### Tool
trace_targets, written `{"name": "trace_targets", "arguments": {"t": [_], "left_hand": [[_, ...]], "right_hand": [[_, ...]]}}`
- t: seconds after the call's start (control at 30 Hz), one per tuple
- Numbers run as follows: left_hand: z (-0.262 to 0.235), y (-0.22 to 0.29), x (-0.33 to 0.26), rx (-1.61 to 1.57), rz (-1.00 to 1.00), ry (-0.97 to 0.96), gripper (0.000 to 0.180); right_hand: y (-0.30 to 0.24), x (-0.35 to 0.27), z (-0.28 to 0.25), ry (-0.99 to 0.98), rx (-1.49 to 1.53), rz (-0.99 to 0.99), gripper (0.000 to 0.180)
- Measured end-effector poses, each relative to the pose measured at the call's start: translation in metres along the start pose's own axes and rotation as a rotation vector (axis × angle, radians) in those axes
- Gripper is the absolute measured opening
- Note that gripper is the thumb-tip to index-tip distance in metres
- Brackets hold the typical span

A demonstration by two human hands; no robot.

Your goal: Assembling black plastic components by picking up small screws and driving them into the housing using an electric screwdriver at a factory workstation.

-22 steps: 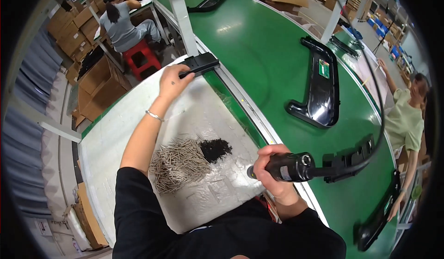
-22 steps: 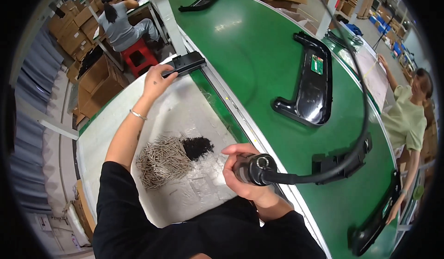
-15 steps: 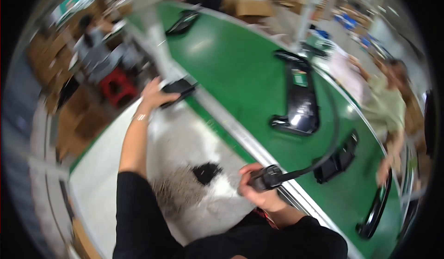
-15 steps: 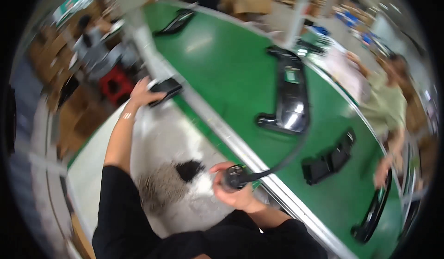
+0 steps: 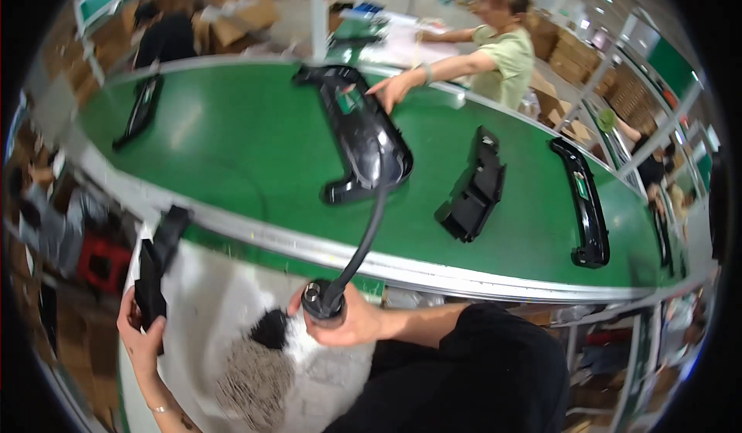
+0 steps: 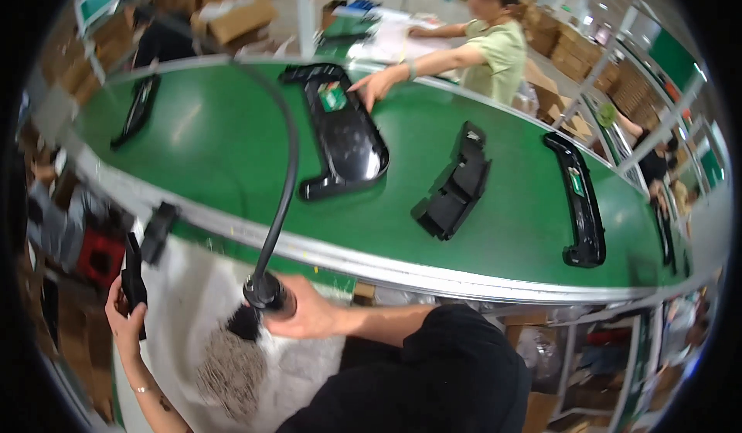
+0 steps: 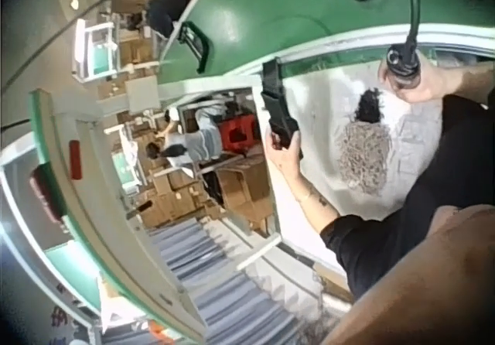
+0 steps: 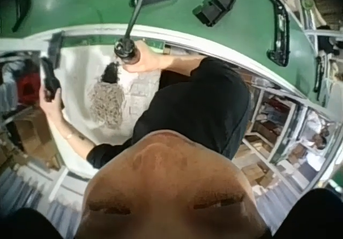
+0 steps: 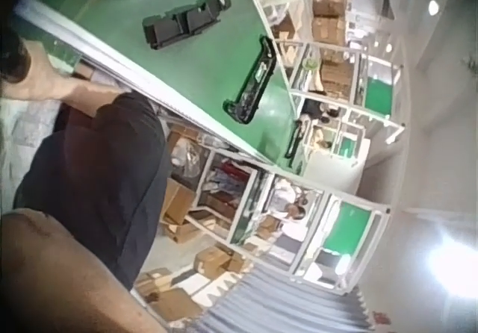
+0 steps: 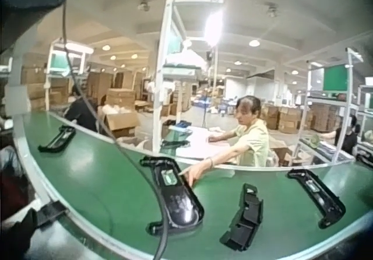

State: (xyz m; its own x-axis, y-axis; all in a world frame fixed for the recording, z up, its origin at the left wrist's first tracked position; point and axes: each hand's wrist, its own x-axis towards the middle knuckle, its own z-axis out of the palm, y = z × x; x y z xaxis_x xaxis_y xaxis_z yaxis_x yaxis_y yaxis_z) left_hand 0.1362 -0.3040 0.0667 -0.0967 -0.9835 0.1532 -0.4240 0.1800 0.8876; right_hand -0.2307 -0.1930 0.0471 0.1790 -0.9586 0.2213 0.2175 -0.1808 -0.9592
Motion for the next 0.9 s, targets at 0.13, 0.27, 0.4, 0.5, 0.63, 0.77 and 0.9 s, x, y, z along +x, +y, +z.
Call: {"name": "trace_targets", "arguments": {"t": [0.13, 0.27, 0.4, 0.5, 0.63, 0.77, 0.9], "left_hand": [[0.069, 0.08, -0.136, 0.287, -0.044, -0.192, 0.082], [0.127, 0.081, -0.217, 0.385, -0.103, -0.283, 0.071], [0.165, 0.069, -0.27, 0.597, -0.217, -0.034, 0.084], [0.156, 0.079, -0.255, 0.472, -0.143, 0.022, 0.081], [0.162, 0.066, -0.213, 0.542, 0.19, -0.027, 0.034], [0.188, 0.044, -0.175, 0.567, 0.214, -0.059, 0.014], [0.196, 0.033, -0.164, 0.674, 0.262, -0.089, 0.008]], "right_hand": [[-0.008, 0.002, -0.018, -0.013, 0.091, 0.142, 0.041], [0.004, 0.007, -0.022, 0.094, 0.082, -0.009, 0.033], [0.011, 0.009, -0.006, 0.067, 0.037, 0.019, 0.045], [0.0, -0.003, 0.003, 0.079, 0.091, -0.091, 0.046], [-0.009, 0.001, 0.011, -0.158, 0.257, -0.275, 0.046], [0.004, 0.011, 0.026, -0.052, 0.266, -0.293, 0.042], [0.023, 0.026, 0.024, -0.034, 0.265, -0.269, 0.038]]}}
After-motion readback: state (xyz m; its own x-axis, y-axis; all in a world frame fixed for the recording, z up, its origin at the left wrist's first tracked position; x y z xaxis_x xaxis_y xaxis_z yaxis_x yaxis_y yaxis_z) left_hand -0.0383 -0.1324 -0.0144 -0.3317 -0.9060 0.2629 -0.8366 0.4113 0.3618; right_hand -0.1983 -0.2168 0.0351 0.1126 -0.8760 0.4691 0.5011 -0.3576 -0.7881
